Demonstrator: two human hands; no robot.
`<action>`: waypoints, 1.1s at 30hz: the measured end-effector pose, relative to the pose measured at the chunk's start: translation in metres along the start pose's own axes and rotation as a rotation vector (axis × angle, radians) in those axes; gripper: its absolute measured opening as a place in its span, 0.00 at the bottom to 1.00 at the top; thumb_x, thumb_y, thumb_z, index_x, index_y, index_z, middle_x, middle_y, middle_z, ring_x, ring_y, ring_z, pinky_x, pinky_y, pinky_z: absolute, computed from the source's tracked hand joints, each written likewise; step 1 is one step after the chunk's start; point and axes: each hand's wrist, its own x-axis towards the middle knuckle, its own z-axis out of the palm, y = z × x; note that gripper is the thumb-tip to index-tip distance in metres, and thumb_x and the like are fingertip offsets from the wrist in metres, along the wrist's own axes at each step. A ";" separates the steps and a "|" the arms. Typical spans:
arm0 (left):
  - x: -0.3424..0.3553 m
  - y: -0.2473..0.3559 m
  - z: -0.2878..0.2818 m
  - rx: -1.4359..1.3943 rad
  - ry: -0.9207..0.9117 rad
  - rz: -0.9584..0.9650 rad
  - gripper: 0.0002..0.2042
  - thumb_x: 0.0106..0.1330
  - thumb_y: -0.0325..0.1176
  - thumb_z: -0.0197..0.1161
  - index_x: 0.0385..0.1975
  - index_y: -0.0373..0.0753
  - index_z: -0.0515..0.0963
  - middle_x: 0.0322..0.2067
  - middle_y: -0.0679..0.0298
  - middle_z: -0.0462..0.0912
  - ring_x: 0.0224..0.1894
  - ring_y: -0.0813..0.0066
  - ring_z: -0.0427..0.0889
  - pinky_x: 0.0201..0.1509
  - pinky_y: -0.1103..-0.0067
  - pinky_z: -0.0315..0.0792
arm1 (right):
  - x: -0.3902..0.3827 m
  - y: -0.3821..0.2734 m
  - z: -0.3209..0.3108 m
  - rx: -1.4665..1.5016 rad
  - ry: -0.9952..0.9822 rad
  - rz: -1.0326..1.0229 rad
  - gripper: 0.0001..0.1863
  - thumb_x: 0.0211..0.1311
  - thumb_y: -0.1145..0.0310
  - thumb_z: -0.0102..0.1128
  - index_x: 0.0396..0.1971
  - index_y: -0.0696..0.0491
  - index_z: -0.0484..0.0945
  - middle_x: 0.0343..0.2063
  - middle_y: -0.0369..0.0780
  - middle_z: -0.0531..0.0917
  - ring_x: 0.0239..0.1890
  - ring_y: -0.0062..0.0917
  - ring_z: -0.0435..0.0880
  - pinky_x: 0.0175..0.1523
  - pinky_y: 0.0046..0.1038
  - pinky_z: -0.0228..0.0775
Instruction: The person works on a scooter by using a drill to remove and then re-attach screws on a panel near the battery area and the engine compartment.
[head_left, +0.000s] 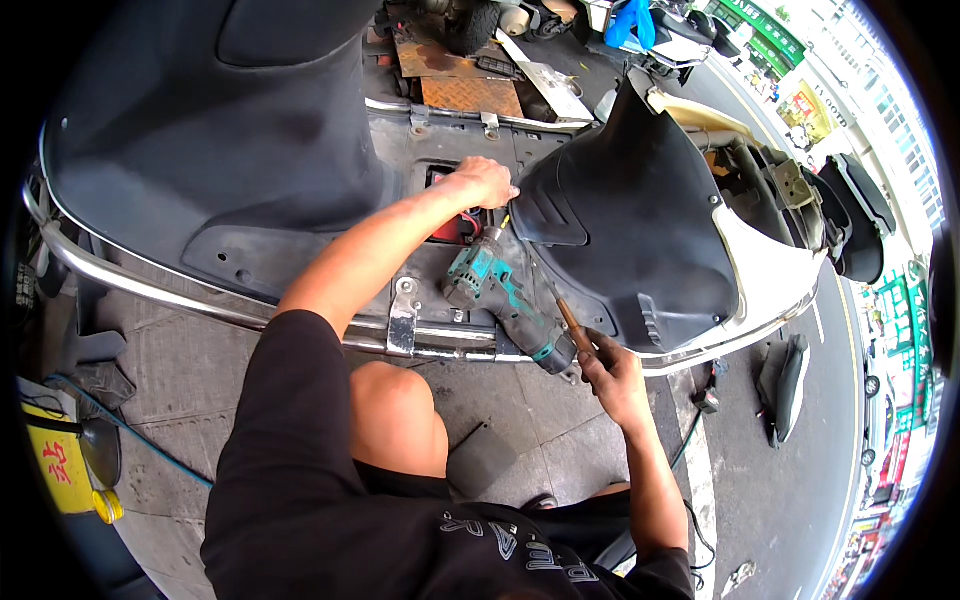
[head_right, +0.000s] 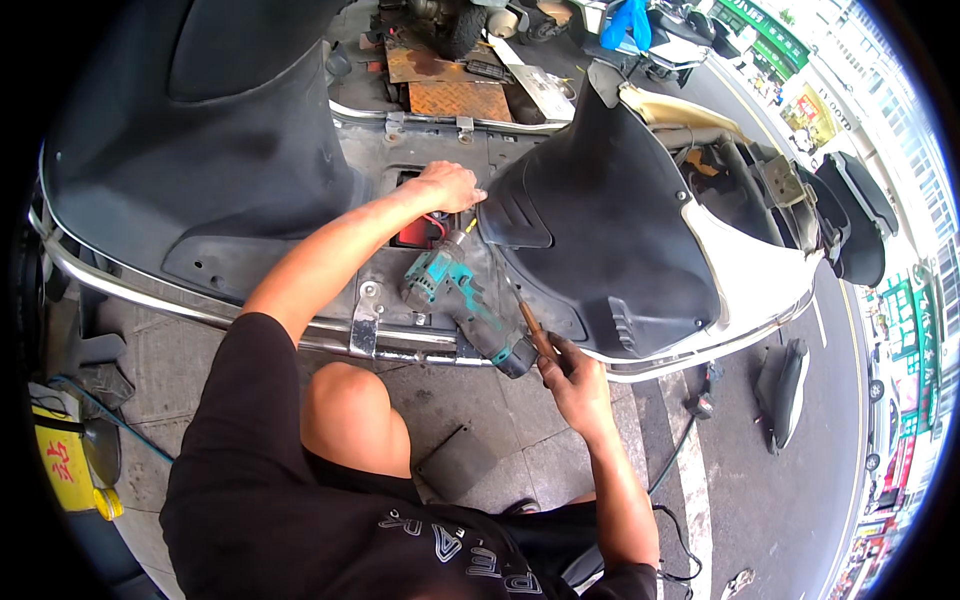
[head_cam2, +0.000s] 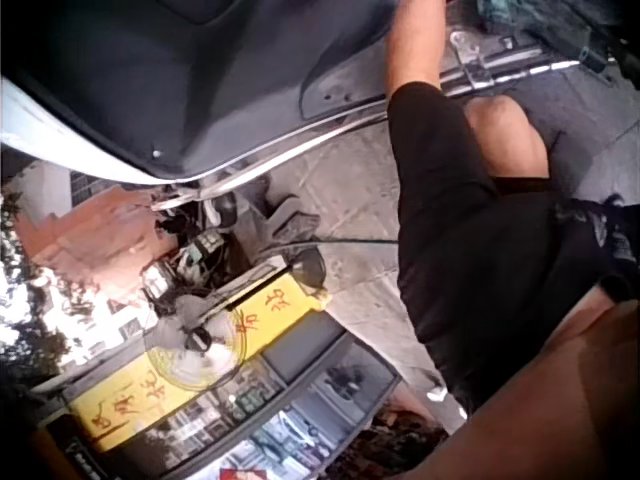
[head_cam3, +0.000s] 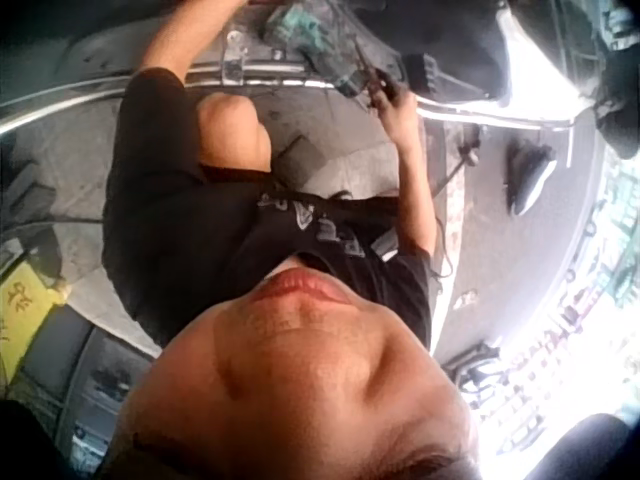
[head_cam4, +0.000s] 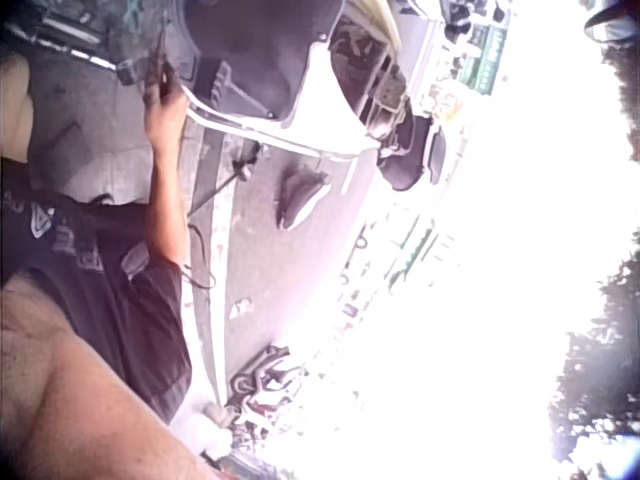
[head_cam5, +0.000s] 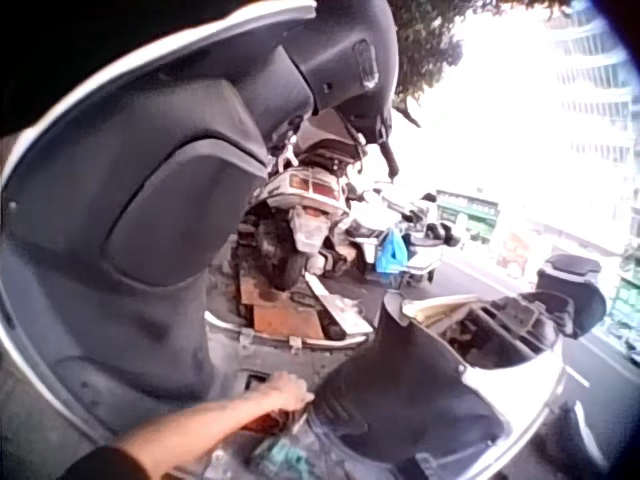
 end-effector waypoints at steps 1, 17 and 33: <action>-0.002 0.004 -0.007 0.065 -0.020 0.017 0.22 0.69 0.51 0.52 0.47 0.39 0.81 0.48 0.54 0.82 0.54 0.59 0.79 0.57 0.66 0.71 | 0.001 0.001 0.000 0.020 0.004 0.002 0.20 0.60 0.71 0.59 0.51 0.63 0.75 0.20 0.40 0.79 0.23 0.18 0.75 0.31 0.23 0.68; 0.037 -0.033 0.026 -0.673 -0.237 -0.015 0.20 0.67 0.45 0.60 0.19 0.34 0.74 0.13 0.65 0.72 0.12 0.76 0.65 0.14 0.73 0.57 | 0.009 0.044 0.015 0.129 0.049 -0.086 0.21 0.60 0.65 0.59 0.52 0.58 0.77 0.16 0.38 0.79 0.17 0.17 0.74 0.26 0.24 0.67; 0.026 -0.033 0.023 -0.849 -0.241 -0.102 0.12 0.63 0.44 0.60 0.25 0.43 0.74 0.15 0.72 0.68 0.12 0.83 0.62 0.11 0.80 0.55 | 0.009 0.053 0.018 0.070 0.088 -0.174 0.22 0.61 0.68 0.57 0.54 0.60 0.75 0.21 0.36 0.80 0.19 0.16 0.75 0.26 0.22 0.68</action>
